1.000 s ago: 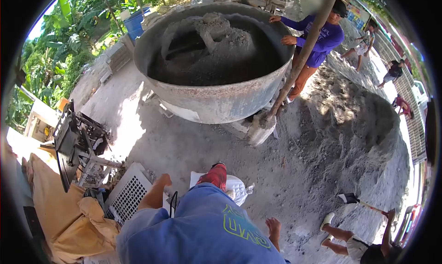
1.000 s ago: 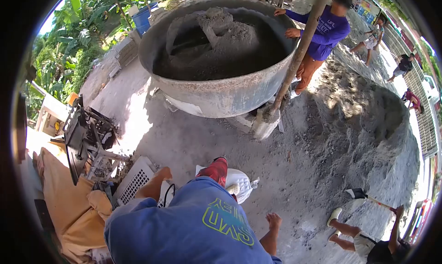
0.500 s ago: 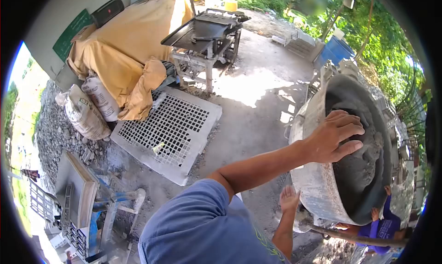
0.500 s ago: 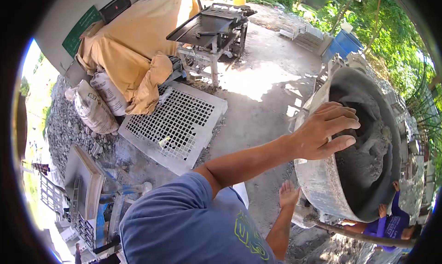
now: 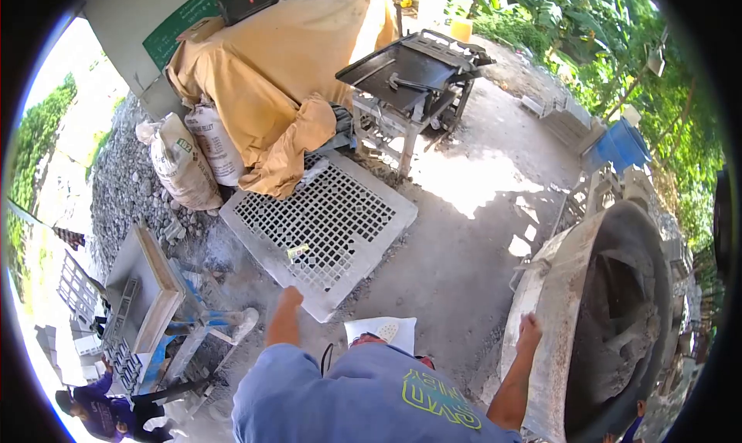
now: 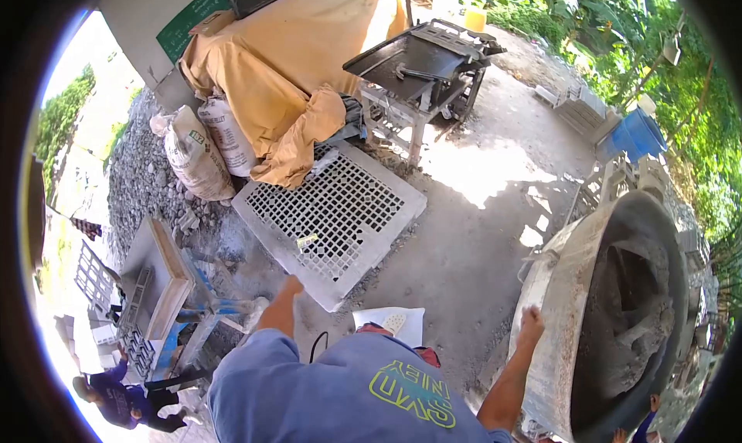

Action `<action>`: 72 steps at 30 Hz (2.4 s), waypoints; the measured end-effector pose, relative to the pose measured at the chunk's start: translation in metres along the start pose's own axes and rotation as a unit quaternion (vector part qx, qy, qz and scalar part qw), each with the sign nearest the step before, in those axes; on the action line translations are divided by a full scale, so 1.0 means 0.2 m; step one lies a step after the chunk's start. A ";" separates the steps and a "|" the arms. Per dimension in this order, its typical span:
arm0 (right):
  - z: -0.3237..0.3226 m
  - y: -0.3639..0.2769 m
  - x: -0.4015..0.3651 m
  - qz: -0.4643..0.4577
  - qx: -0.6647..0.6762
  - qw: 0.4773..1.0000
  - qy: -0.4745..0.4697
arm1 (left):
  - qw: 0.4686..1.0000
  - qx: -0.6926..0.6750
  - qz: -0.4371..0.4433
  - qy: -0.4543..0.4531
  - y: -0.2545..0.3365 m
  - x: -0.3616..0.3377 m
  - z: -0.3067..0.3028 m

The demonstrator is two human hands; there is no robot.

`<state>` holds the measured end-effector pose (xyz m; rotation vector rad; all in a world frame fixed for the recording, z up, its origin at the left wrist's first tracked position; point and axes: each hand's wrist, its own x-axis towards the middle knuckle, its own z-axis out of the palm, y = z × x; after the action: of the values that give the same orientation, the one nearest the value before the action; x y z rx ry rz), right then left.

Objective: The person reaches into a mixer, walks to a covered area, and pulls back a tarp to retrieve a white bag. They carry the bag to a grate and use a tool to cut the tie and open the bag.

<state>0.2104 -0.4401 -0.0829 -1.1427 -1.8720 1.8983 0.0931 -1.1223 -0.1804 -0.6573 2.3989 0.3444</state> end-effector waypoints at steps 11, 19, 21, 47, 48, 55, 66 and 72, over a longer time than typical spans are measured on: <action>0.14 0.59 -0.09 0.245 -0.065 0.947 -0.198 | 0.975 0.192 0.108 0.035 -0.67 -0.48 0.43; 0.98 -0.04 0.64 -0.065 -0.301 0.943 -0.126 | 0.988 -0.154 -0.013 -0.019 -0.17 -0.76 0.60; 1.14 -0.17 0.73 -0.129 -0.350 0.913 -0.162 | 0.987 -0.150 -0.043 0.049 -0.24 -0.74 0.63; 3.03 -0.36 1.13 -0.296 -0.542 0.598 -0.511 | 0.857 -0.446 -0.083 0.245 0.21 0.45 -1.12; 3.15 -0.38 1.14 -0.303 -0.538 0.577 -0.534 | 0.848 -0.451 -0.112 0.256 0.21 0.46 -1.11; 3.94 -0.28 1.55 -0.402 -0.345 0.350 -0.772 | 0.776 -0.380 -0.345 0.367 0.26 0.05 -0.34; 5.10 -0.43 0.93 -0.135 -0.546 0.373 -0.738 | 0.822 -0.356 -0.413 -0.161 1.83 -0.42 0.48; 4.99 -0.23 0.10 -0.359 -0.502 0.134 -0.776 | 0.636 -0.504 -0.571 0.124 1.96 -0.21 0.46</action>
<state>-0.4793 -1.1569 -0.1746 -1.5398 1.6004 -0.0639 -0.0413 -0.7395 -0.1930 -2.6130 1.2562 1.0228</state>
